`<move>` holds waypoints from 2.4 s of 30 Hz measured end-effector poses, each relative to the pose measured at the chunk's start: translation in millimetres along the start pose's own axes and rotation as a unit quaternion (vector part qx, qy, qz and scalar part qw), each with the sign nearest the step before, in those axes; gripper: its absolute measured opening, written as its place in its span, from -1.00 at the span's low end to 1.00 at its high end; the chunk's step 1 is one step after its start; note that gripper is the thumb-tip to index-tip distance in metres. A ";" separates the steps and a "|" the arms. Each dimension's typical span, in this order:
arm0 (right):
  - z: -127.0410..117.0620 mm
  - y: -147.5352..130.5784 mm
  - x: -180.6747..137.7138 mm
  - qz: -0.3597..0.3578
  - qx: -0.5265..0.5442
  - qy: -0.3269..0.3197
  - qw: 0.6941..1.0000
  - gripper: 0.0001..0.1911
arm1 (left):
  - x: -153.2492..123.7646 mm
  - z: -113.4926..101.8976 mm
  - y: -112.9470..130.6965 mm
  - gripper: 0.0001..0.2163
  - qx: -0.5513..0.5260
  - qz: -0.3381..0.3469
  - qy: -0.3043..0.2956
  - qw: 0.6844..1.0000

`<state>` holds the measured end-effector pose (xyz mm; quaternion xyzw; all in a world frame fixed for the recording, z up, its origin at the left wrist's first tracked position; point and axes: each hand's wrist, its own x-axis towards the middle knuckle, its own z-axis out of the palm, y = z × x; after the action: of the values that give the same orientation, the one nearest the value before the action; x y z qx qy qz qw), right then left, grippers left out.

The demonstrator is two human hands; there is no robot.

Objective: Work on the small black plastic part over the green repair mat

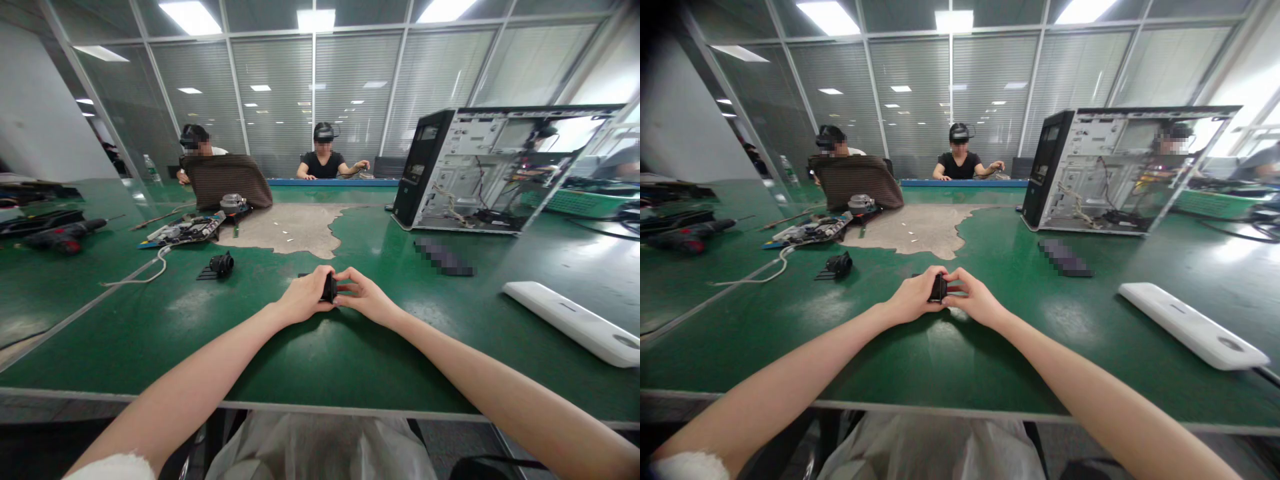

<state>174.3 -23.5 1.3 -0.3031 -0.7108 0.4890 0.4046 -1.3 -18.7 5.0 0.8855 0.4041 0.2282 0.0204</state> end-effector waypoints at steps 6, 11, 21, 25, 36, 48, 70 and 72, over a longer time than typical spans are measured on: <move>-0.2 0.8 2.8 0.006 0.000 0.017 1.000 -0.78 | -0.5 1.1 0.1 -0.48 -0.005 0.006 0.013 1.000; 0.0 0.8 4.8 0.002 -0.012 0.024 1.000 -0.70 | -0.1 2.4 -0.9 -0.44 -0.004 0.006 0.014 1.000; 0.2 0.3 -0.3 -0.015 -0.030 0.008 0.999 -0.67 | -1.0 0.2 -0.5 -0.45 0.001 0.012 0.006 1.000; 0.3 -2.9 -1.3 -0.002 -0.010 -0.004 1.000 -0.76 | -0.9 0.0 0.4 -0.48 0.003 0.009 0.011 1.000; 0.0 3.3 1.9 -0.030 -0.047 0.011 0.998 -0.67 | -0.3 1.3 0.9 -0.47 -0.001 0.002 0.011 1.000; -0.5 -1.5 2.9 -0.033 -0.047 0.025 0.998 -0.82 | -0.8 -0.5 1.7 -0.49 -0.003 0.005 0.010 1.000; -1.1 -3.3 2.4 -0.001 -0.017 0.009 1.000 -0.79 | -1.0 -0.6 1.9 -0.48 -0.012 0.005 0.013 1.000; -1.3 -2.0 3.6 -0.006 -0.026 0.009 1.000 -0.79 | -0.9 -0.7 2.1 -0.48 -0.010 0.005 0.011 1.000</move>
<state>173.6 -20.7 4.4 -0.3136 -0.7212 0.4653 0.4063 -0.6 -20.9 5.8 0.8846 0.3979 0.2420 0.0240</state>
